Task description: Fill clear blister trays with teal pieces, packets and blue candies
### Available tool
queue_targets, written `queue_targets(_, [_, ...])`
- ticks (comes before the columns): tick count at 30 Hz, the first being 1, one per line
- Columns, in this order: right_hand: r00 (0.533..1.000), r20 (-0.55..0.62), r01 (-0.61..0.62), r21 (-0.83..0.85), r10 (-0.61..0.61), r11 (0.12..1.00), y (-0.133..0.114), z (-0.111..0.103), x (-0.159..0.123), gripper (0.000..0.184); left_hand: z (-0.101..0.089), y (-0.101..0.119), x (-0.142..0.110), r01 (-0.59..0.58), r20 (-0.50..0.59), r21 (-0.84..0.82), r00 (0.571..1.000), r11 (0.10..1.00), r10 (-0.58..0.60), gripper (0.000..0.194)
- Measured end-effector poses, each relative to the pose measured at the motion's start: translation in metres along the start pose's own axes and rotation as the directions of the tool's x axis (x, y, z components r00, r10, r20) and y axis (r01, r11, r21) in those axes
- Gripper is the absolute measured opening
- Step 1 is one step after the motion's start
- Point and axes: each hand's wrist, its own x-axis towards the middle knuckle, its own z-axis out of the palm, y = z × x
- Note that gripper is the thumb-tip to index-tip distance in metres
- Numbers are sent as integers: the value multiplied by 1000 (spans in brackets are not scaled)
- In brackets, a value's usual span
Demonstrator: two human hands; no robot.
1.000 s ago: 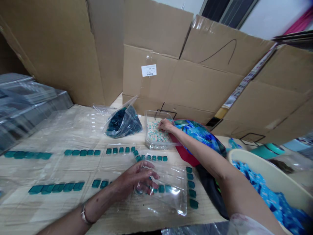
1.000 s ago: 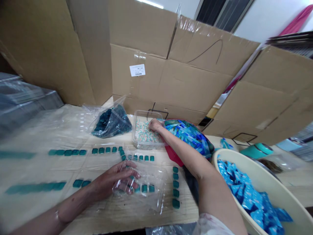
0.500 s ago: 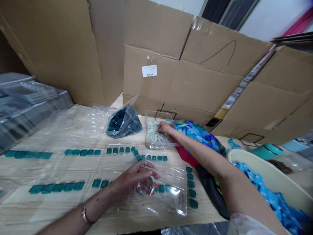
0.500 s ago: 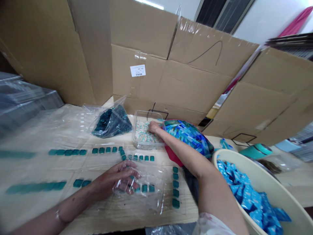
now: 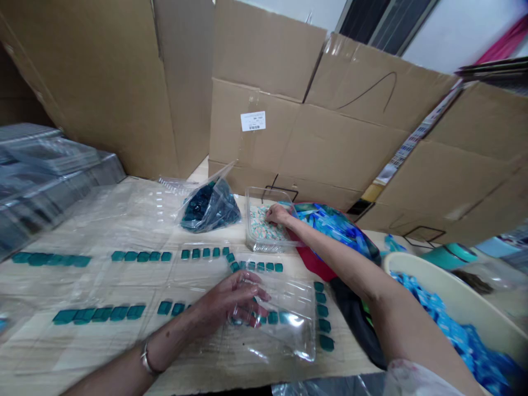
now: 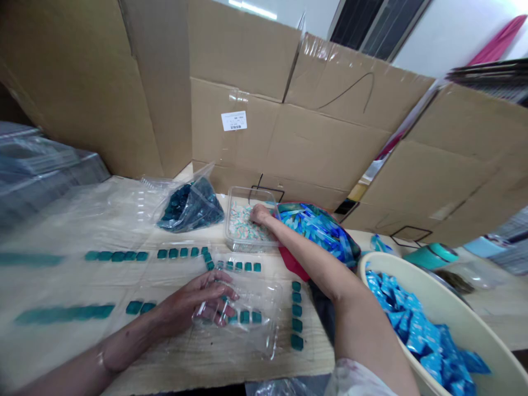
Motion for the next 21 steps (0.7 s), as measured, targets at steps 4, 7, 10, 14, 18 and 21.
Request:
queue_targets(4, [996,-58,61,-43,-63,997,-2,1,0,13,0,1,0,5,6,6,1000,1000,-5,31])
queue_targets(7, [989,-70,124,-56,-128,991,-4,4,-2,13,0,1,0,-1,9,15,1000,1000,1,30])
queue_targets(10, [983,-43,179,-42,-181,983,-3,5,-4,9,-1,1,0,-5,9,19,1000,1000,5,30])
queue_targets(14, [975,-11,220,-12,-220,975,0,5,-5,15,-2,0,0,-4,12,18,1000,1000,4,30])
queue_targets(18, [976,-22,218,5,-218,976,1,8,-1,12,-1,0,0,-2,4,23,1000,1000,2,30])
queue_targets(21, [982,-11,189,32,-189,981,3,9,2,8,-1,1,0,4,1,22,1000,1000,-4,31])
